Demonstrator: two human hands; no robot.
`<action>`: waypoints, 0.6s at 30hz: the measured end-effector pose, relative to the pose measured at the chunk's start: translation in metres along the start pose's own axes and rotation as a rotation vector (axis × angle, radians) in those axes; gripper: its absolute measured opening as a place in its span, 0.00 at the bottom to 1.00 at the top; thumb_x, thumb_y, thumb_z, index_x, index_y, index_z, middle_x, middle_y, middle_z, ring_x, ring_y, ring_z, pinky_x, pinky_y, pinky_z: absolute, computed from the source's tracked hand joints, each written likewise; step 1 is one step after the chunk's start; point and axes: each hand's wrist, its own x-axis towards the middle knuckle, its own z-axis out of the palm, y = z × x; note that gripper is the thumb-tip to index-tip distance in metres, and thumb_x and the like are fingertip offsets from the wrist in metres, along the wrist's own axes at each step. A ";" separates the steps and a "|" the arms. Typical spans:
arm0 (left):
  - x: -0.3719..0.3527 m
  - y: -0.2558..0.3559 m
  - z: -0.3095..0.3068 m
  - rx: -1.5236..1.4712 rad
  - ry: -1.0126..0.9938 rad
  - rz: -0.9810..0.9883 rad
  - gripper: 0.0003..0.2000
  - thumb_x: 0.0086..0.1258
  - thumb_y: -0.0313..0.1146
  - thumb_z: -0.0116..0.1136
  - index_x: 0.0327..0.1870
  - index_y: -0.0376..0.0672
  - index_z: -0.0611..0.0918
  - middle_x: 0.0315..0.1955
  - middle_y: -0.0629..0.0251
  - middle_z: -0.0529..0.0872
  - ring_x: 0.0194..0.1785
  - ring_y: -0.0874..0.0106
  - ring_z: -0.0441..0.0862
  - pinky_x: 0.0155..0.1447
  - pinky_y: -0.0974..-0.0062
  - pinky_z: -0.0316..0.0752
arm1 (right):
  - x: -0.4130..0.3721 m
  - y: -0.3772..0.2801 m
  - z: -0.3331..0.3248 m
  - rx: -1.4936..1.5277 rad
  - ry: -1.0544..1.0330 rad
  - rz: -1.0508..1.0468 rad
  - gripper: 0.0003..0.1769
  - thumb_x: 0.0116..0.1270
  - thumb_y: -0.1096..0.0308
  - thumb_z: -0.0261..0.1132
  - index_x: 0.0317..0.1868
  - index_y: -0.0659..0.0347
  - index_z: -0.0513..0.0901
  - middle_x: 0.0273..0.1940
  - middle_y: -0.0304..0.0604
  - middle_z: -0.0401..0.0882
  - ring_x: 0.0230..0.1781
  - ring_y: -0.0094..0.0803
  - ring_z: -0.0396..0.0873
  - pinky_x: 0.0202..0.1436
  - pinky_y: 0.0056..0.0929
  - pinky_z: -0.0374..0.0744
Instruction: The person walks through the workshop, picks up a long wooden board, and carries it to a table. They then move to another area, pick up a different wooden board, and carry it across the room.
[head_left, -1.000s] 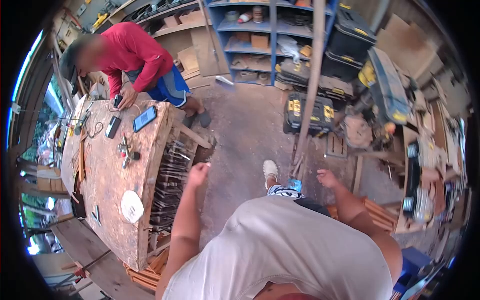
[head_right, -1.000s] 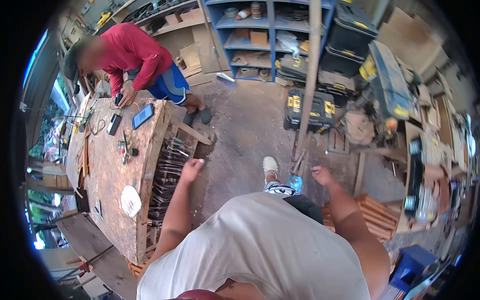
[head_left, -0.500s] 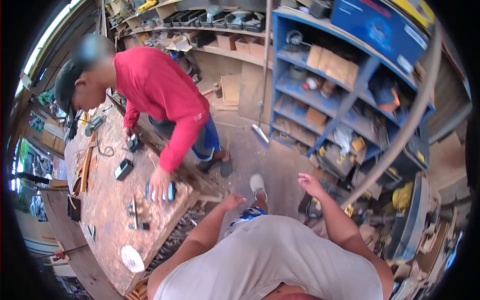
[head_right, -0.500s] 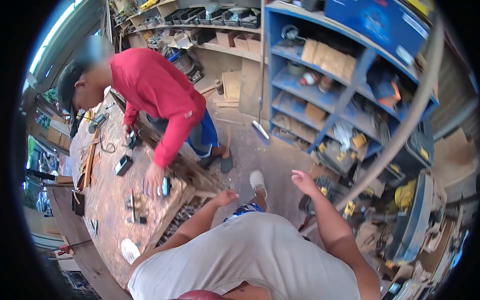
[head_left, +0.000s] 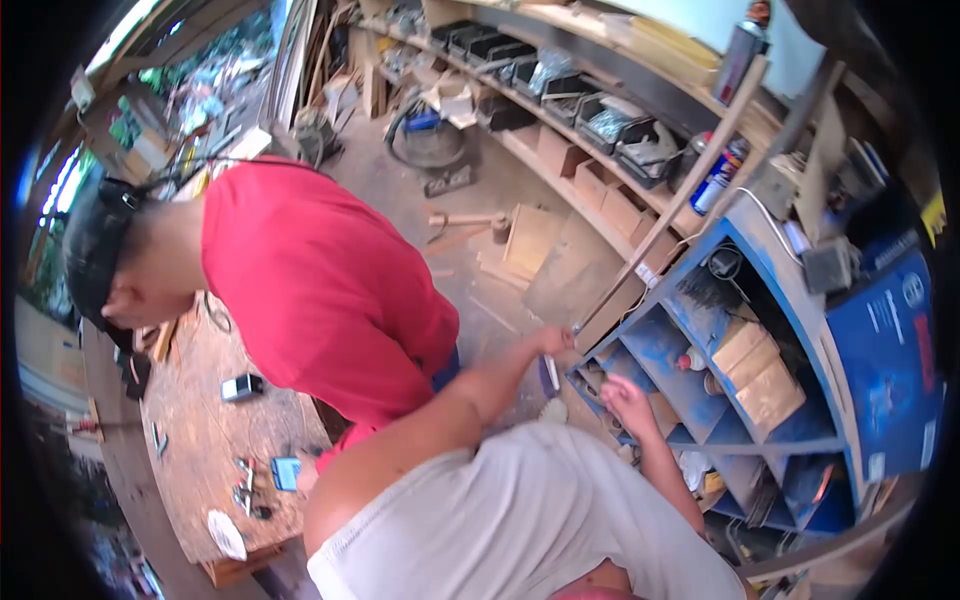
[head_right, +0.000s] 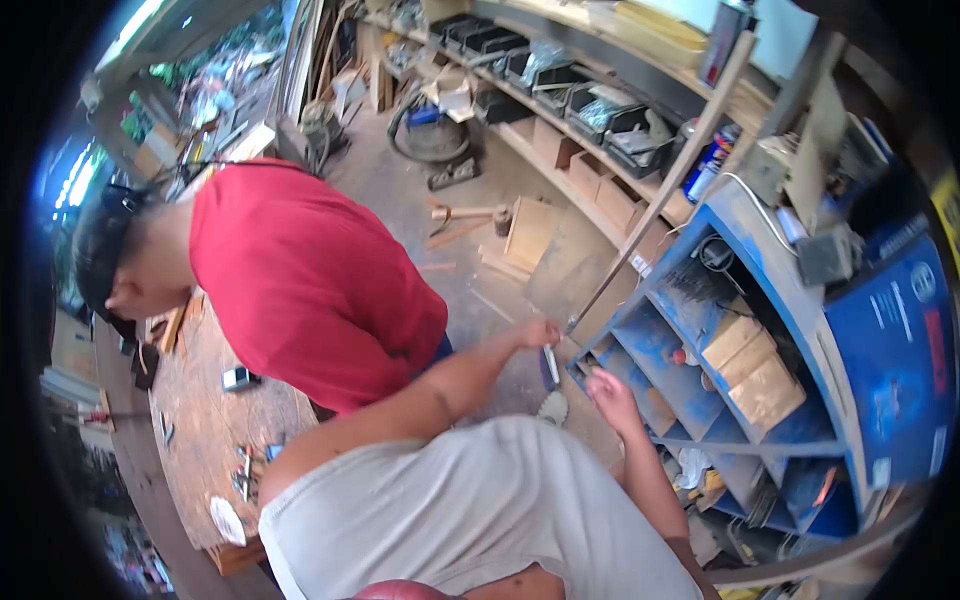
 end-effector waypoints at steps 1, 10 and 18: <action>0.018 -0.010 -0.013 0.050 0.072 -0.042 0.16 0.57 0.46 0.57 0.38 0.44 0.83 0.36 0.54 0.84 0.42 0.59 0.81 0.48 0.65 0.74 | 0.027 -0.017 0.001 -0.022 -0.041 -0.024 0.22 0.67 0.71 0.57 0.60 0.66 0.67 0.46 0.44 0.78 0.41 0.24 0.77 0.40 0.21 0.76; 0.068 -0.067 -0.150 0.195 0.041 -0.367 0.21 0.56 0.49 0.60 0.43 0.41 0.82 0.43 0.51 0.82 0.49 0.58 0.79 0.55 0.66 0.71 | 0.191 -0.085 0.012 -0.144 -0.146 -0.074 0.22 0.64 0.73 0.58 0.58 0.67 0.70 0.50 0.48 0.76 0.49 0.26 0.75 0.53 0.24 0.73; 0.153 -0.282 -0.275 0.170 -0.022 -0.442 0.20 0.56 0.48 0.56 0.41 0.41 0.83 0.43 0.51 0.82 0.49 0.58 0.78 0.55 0.67 0.70 | 0.329 -0.113 0.023 -0.122 0.097 0.201 0.22 0.66 0.72 0.57 0.60 0.66 0.68 0.51 0.48 0.76 0.48 0.27 0.75 0.53 0.23 0.72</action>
